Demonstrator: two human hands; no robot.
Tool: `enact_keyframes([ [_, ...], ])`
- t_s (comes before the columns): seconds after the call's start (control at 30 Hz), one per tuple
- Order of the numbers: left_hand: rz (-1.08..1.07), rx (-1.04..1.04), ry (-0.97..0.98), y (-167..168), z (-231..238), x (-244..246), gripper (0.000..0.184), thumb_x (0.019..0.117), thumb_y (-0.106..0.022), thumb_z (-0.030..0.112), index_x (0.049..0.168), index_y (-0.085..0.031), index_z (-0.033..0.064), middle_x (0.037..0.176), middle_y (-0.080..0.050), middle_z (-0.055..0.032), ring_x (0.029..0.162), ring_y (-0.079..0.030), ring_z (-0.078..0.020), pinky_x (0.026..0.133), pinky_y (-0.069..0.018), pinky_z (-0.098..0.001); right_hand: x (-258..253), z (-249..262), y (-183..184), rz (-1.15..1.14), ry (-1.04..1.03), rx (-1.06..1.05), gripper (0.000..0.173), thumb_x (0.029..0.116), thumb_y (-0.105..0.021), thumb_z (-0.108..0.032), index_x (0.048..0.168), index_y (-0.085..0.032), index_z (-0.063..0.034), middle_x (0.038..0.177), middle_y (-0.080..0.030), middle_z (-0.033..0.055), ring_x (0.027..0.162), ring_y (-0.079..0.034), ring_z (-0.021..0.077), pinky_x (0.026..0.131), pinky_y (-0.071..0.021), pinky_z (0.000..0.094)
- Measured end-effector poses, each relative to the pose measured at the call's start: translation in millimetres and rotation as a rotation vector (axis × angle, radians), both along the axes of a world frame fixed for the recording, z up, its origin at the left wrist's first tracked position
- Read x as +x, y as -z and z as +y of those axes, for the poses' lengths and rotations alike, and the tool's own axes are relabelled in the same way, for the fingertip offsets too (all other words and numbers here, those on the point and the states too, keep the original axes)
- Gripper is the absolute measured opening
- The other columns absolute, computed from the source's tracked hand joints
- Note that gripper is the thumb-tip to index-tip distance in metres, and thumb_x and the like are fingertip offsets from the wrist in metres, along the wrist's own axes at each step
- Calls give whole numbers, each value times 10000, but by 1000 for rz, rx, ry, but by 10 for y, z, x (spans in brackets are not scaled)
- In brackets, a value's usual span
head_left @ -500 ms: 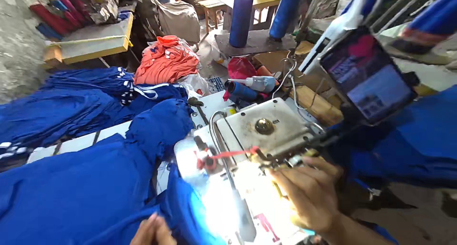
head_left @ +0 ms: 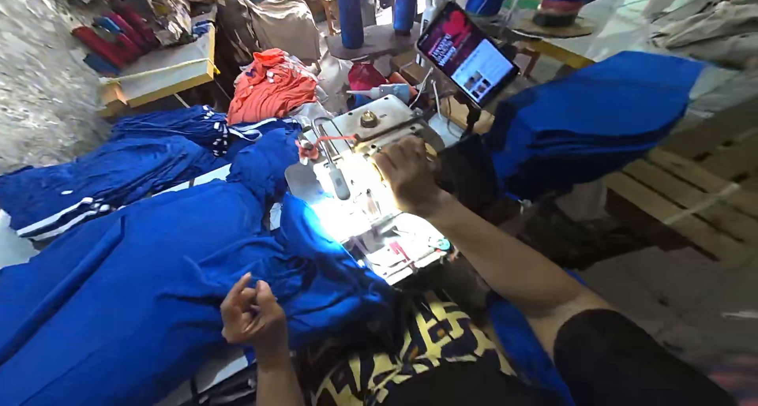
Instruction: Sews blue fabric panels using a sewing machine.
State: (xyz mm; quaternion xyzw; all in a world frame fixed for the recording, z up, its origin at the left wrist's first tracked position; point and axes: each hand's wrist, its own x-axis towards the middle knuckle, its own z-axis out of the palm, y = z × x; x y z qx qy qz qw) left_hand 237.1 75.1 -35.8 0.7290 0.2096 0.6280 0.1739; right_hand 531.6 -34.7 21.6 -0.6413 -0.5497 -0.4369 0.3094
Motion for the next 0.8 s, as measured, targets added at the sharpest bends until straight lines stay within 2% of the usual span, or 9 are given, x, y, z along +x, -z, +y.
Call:
enact_keyframes([
  [0.07,-15,-64,-48,-10,-86,-111,271,949,-546,-4,1145,-565,-190,722,-549,79,606,-493,126,583,-456,-80,-21,-68,-63,16,-51,-83,246,842,-668,28,1083,-695,-11,976,-702,184,944,-668,377,958,-456,532],
  [0.17,-21,-92,-84,53,-154,-211,278,941,-538,-12,1128,-558,-217,690,-528,69,581,-481,119,567,-446,-83,-28,-184,-115,32,-144,-144,333,833,-698,34,1164,-703,-4,1068,-702,220,1013,-669,412,982,-465,558],
  [0.27,-13,-131,-108,189,-157,-231,279,938,-545,-16,1129,-573,-217,676,-535,45,578,-469,115,571,-434,-81,20,-248,-68,13,-217,-115,282,855,-666,40,1126,-724,-14,1079,-723,192,1026,-677,388,984,-489,519],
  [0.4,22,-178,-208,385,-47,-237,270,921,-559,-31,1113,-612,-214,668,-554,-37,573,-429,84,569,-384,-87,75,-282,25,-27,-247,-72,226,904,-629,28,1085,-756,-19,1117,-733,186,1082,-679,376,1031,-485,499],
  [0.6,55,-170,-248,426,16,-209,244,920,-559,-45,1090,-641,-199,701,-594,-99,582,-432,69,575,-378,-89,119,-250,38,-91,-219,-44,194,936,-614,9,1053,-766,-21,1104,-735,177,1039,-686,349,1018,-478,490],
  [0.73,61,-140,-237,449,51,-235,244,910,-564,-42,1077,-648,-199,679,-592,-103,562,-435,59,561,-379,-91,85,-239,26,-84,-190,-31,181,947,-598,9,1044,-751,6,1116,-731,186,1041,-689,352,1026,-477,497],
  [0.8,88,-94,-224,463,20,-254,256,917,-575,-6,1075,-652,-193,642,-568,-86,546,-446,41,561,-396,-103,-27,-301,32,-32,-151,-19,194,946,-628,-35,1101,-741,-2,1185,-709,211,1121,-668,386,1060,-452,540],
])
